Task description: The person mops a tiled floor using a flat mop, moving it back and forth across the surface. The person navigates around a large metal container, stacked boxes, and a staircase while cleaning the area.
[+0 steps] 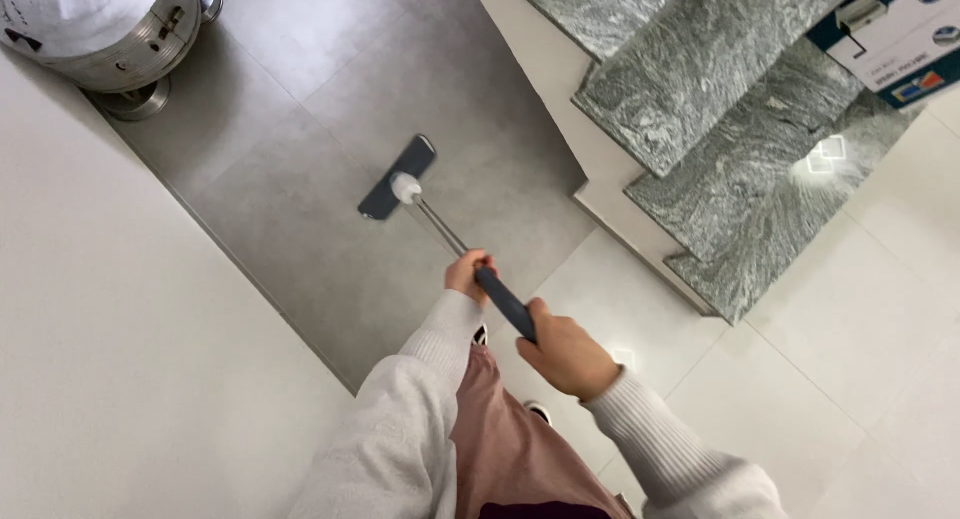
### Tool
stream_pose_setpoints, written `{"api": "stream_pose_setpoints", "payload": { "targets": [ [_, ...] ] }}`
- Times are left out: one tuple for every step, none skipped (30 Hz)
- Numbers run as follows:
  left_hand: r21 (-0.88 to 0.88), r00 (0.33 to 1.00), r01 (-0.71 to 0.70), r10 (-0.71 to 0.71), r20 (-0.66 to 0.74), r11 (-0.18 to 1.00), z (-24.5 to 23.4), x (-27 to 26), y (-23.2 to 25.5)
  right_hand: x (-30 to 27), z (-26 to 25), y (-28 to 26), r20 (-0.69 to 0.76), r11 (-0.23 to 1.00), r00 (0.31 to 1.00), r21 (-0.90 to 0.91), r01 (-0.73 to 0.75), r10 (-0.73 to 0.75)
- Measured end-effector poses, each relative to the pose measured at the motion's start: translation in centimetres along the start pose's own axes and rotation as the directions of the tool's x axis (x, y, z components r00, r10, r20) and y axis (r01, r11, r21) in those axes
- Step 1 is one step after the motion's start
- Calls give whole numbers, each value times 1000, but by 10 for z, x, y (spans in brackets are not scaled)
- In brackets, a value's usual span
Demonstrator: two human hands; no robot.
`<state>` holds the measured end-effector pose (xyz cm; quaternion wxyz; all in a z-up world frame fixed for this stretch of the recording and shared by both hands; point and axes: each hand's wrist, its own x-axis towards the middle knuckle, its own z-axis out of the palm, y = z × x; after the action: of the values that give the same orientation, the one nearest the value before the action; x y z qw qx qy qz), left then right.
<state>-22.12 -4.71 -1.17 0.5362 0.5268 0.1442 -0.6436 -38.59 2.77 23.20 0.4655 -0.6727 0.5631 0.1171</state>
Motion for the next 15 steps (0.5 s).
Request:
{"api": "stream_pose_setpoints", "payload": {
  "targets": [
    [-4,1000,-2,2,-5,1000,5,9,18,24,-3,-8,6,1000,1000,-3,4,-4],
    [-53,1000,-9,8,-17,999,9,18,36,48,-7,-17,10,1000,1000,-11,30,-30],
    [-100,1000,-18,15,-27,995,13,28,55,74,-9,-26,12,998,998,-19,57,-57],
    [-104,999,-22,19,-31,994,18,41,72,98,-15,-43,16,998,998,-21,62,-62],
    [-158,999,-35,30,-29,987,20,51,88,119,-20,-60,11,998,998,-17,54,-54],
    [-211,999,-47,43,-27,976,22,61,104,141,-24,-76,7,999,999,-14,46,-46],
    [-213,999,-49,44,-30,976,31,61,124,173,-23,-83,10,999,999,-15,48,-48],
    [-186,998,-65,62,-20,980,38,60,143,203,-22,-90,-2,997,997,13,72,-72],
    [-158,997,-80,79,-14,984,42,57,162,232,-17,-97,-10,994,995,44,96,-96],
    [-158,997,-81,79,-23,984,50,54,180,239,-32,-121,-3,994,995,46,97,-97],
    [-129,994,-114,114,-8,985,60,52,199,246,-48,-145,-13,992,995,79,96,-96],
    [-101,989,-146,148,8,984,69,48,217,251,-64,-169,-23,989,995,111,96,-94],
    [-102,989,-147,148,4,984,67,70,227,275,-63,-173,-19,989,995,111,96,-95],
    [-120,982,-191,191,-8,974,65,90,236,298,-61,-176,-43,992,994,74,99,-96],
    [-140,972,-235,234,-21,962,61,110,243,319,-59,-179,-66,994,993,34,102,-100]
  ]
}}
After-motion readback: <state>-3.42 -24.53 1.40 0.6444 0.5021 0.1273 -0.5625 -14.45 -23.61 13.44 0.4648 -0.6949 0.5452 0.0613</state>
